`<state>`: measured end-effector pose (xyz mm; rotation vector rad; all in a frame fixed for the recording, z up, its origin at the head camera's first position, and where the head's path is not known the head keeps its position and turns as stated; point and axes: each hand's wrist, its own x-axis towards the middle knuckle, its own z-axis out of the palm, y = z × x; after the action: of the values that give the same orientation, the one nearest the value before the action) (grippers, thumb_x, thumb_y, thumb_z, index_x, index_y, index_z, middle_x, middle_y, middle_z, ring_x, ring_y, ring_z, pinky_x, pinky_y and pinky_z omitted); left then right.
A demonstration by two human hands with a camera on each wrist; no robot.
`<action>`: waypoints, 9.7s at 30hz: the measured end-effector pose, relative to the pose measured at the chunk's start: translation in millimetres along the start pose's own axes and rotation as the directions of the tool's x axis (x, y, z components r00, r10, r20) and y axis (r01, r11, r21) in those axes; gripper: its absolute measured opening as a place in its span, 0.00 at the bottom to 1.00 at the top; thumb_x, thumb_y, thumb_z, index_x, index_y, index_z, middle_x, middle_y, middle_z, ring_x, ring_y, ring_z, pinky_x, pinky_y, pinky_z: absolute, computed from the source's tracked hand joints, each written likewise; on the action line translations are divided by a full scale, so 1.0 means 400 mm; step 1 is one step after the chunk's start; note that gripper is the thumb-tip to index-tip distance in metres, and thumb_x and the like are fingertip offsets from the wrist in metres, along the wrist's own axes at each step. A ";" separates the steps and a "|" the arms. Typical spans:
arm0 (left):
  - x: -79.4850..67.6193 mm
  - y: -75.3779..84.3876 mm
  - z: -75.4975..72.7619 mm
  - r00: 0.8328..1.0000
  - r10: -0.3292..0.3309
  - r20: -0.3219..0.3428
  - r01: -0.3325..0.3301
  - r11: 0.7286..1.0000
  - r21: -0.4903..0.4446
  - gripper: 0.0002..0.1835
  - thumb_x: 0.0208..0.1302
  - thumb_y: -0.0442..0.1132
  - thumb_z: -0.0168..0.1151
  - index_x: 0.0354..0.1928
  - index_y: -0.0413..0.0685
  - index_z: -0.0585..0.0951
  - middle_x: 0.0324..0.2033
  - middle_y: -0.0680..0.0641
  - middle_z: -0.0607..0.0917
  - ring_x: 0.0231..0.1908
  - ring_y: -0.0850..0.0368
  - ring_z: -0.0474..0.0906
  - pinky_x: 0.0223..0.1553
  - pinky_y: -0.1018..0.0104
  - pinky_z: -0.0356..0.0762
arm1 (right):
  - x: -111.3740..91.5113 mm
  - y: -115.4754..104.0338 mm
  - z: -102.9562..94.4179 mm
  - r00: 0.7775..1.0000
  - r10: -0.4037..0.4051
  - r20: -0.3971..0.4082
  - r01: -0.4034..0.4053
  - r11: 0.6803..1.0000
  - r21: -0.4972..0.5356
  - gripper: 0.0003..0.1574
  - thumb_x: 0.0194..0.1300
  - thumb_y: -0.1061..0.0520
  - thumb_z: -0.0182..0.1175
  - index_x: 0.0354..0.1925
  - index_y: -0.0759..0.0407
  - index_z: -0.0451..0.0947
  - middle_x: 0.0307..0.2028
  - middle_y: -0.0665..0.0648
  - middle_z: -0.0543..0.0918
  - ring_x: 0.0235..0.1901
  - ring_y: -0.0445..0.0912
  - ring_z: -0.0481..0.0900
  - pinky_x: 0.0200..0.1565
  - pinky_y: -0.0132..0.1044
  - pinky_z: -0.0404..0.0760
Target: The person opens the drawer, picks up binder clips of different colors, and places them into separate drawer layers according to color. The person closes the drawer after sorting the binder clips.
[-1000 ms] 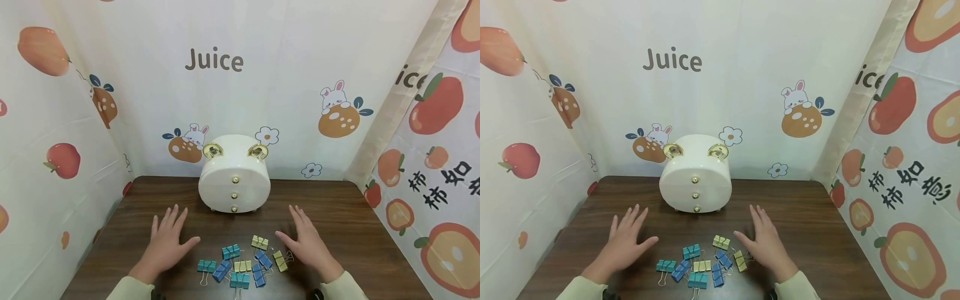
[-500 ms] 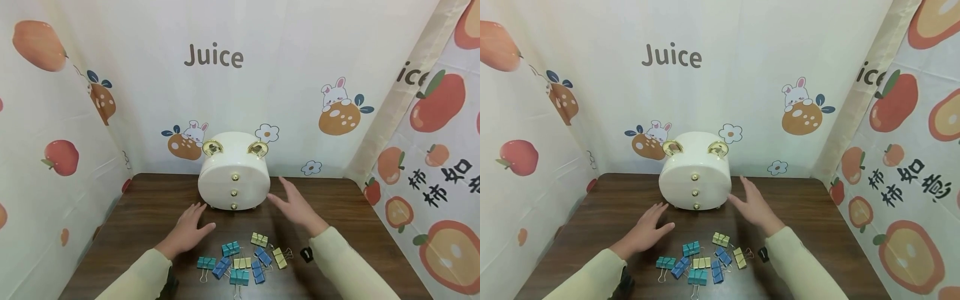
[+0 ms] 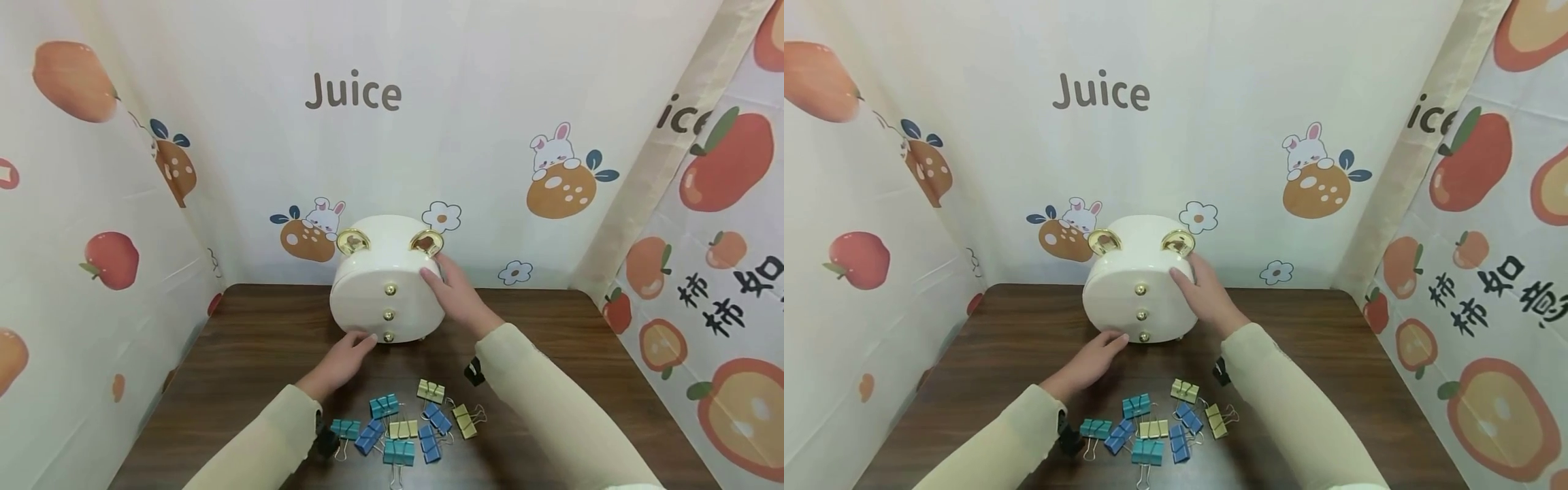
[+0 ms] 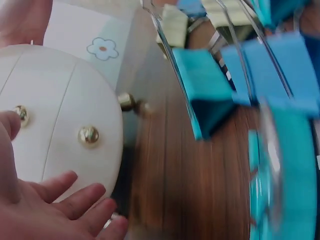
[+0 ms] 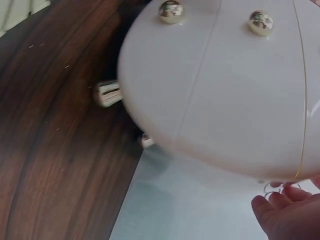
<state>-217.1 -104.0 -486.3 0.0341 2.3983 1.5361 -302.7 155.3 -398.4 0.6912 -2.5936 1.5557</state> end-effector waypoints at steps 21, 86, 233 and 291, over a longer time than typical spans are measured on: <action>0.078 0.025 0.088 0.955 -0.173 0.243 0.297 0.473 -0.830 0.28 0.80 0.44 0.48 0.67 0.27 0.59 0.67 0.22 0.64 0.69 0.28 0.63 0.69 0.41 0.63 | 0.091 -0.058 -0.005 0.933 0.349 -0.091 -0.324 0.922 0.210 0.45 0.65 0.29 0.65 0.70 0.47 0.64 0.54 0.56 0.80 0.49 0.51 0.84 0.48 0.49 0.83; 0.041 0.042 0.147 0.928 -0.240 0.285 0.370 0.506 -0.779 0.07 0.75 0.31 0.38 0.41 0.36 0.67 0.52 0.29 0.73 0.54 0.38 0.75 0.65 0.46 0.71 | 0.093 -0.056 0.017 0.927 0.314 -0.207 -0.295 0.948 0.117 0.41 0.65 0.32 0.67 0.65 0.52 0.68 0.53 0.54 0.79 0.50 0.50 0.80 0.51 0.50 0.81; -0.211 -0.064 0.034 0.857 0.452 -0.247 -0.451 0.890 0.065 0.12 0.70 0.31 0.65 0.43 0.60 0.83 0.42 0.58 0.81 0.40 0.57 0.78 0.41 0.65 0.80 | 0.103 -0.064 0.017 0.927 0.325 -0.186 -0.303 0.943 0.140 0.44 0.65 0.31 0.66 0.68 0.52 0.66 0.54 0.56 0.78 0.46 0.51 0.83 0.44 0.48 0.85; 0.074 0.059 -0.059 0.859 0.512 -0.005 -0.334 0.568 0.752 0.17 0.67 0.37 0.63 0.21 0.56 0.72 0.17 0.56 0.71 0.21 0.58 0.67 0.24 0.63 0.68 | 0.102 -0.060 0.008 0.929 0.317 -0.189 -0.301 0.947 0.108 0.43 0.65 0.30 0.66 0.65 0.53 0.68 0.55 0.56 0.78 0.50 0.51 0.80 0.48 0.49 0.83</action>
<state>-254.7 -109.6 -463.0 0.7027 3.2101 0.5846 -329.5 128.7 -369.6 0.1122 -2.5913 1.7099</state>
